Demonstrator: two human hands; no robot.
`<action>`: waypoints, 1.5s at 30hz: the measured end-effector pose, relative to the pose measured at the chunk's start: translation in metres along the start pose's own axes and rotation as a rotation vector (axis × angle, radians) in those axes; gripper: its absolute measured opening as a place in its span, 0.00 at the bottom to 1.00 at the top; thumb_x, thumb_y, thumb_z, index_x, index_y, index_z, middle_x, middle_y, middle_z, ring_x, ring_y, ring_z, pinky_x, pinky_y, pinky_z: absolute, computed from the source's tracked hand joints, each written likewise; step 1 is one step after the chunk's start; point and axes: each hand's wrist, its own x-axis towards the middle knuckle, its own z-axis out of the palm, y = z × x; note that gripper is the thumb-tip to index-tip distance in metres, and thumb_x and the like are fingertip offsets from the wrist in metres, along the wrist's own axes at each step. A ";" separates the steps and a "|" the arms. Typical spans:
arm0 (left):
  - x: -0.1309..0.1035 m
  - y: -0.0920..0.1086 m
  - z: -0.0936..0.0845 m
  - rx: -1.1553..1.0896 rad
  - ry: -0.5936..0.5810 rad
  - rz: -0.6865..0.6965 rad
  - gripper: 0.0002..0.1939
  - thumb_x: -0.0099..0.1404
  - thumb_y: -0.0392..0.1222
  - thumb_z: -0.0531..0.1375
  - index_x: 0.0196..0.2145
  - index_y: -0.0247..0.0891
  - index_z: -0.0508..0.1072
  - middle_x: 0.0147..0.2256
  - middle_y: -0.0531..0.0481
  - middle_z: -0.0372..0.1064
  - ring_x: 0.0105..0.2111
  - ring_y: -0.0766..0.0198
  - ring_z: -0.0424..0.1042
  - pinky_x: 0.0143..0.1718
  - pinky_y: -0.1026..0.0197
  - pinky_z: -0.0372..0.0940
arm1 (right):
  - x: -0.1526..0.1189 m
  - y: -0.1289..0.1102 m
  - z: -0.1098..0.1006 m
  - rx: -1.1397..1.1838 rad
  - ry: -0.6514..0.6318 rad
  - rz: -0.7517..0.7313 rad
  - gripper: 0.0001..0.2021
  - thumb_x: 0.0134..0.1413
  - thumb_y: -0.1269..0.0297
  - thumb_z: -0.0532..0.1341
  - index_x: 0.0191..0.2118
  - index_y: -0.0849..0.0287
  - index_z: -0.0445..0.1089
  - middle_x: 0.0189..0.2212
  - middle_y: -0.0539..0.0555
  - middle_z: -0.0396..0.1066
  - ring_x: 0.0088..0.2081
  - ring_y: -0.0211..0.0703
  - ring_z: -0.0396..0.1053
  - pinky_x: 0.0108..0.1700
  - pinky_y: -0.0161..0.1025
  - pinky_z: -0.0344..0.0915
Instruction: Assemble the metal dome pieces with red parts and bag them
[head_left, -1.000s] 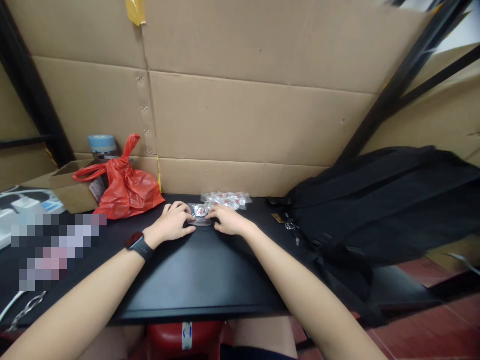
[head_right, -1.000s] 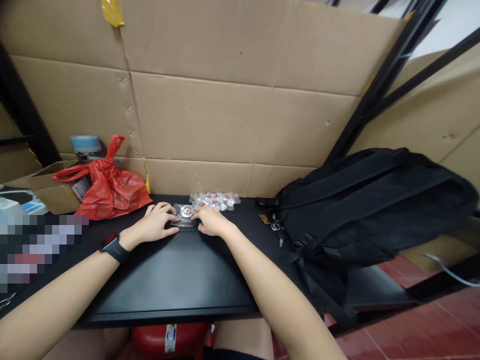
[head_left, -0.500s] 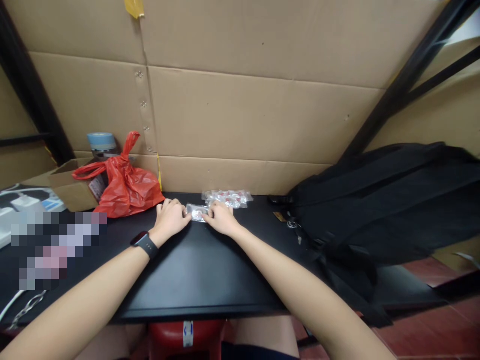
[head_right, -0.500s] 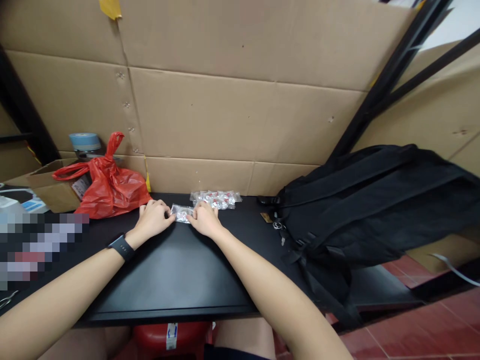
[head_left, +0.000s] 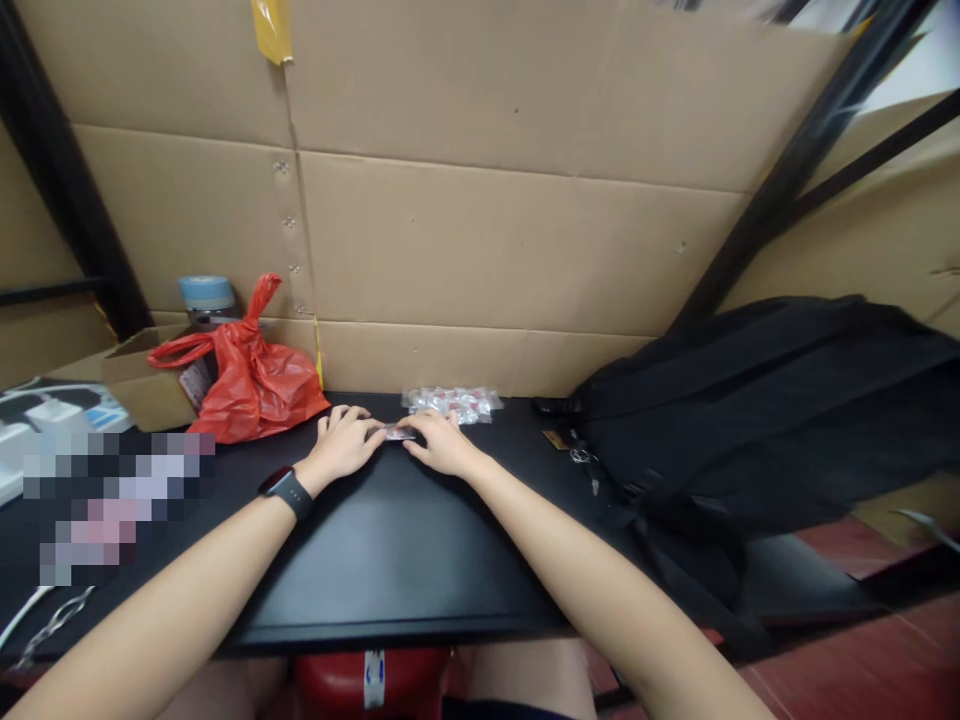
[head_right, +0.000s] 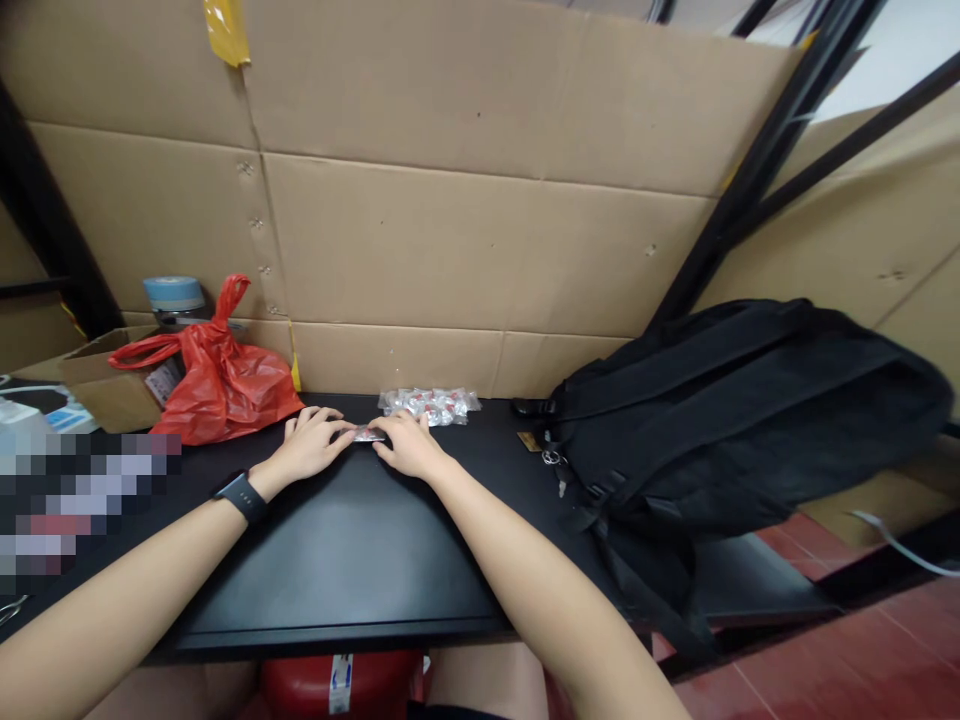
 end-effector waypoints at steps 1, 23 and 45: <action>0.000 0.000 -0.002 -0.003 -0.006 0.005 0.22 0.69 0.60 0.51 0.48 0.51 0.78 0.56 0.45 0.65 0.58 0.44 0.54 0.55 0.40 0.52 | 0.000 0.001 -0.002 0.016 -0.006 -0.001 0.13 0.61 0.63 0.60 0.51 0.53 0.71 0.48 0.58 0.75 0.53 0.53 0.66 0.57 0.56 0.53; -0.005 0.009 -0.007 -0.076 -0.043 0.093 0.12 0.66 0.51 0.56 0.37 0.47 0.77 0.51 0.47 0.69 0.56 0.46 0.58 0.52 0.44 0.55 | -0.047 0.144 -0.084 -0.152 0.008 0.628 0.12 0.65 0.65 0.54 0.45 0.59 0.74 0.45 0.62 0.77 0.45 0.51 0.73 0.47 0.42 0.63; -0.009 -0.041 0.011 0.053 -0.058 -0.047 0.33 0.69 0.64 0.45 0.64 0.45 0.63 0.67 0.44 0.55 0.66 0.47 0.53 0.64 0.45 0.50 | -0.055 0.088 -0.028 -0.555 0.301 0.851 0.16 0.66 0.66 0.47 0.51 0.67 0.67 0.49 0.71 0.70 0.51 0.58 0.68 0.48 0.47 0.55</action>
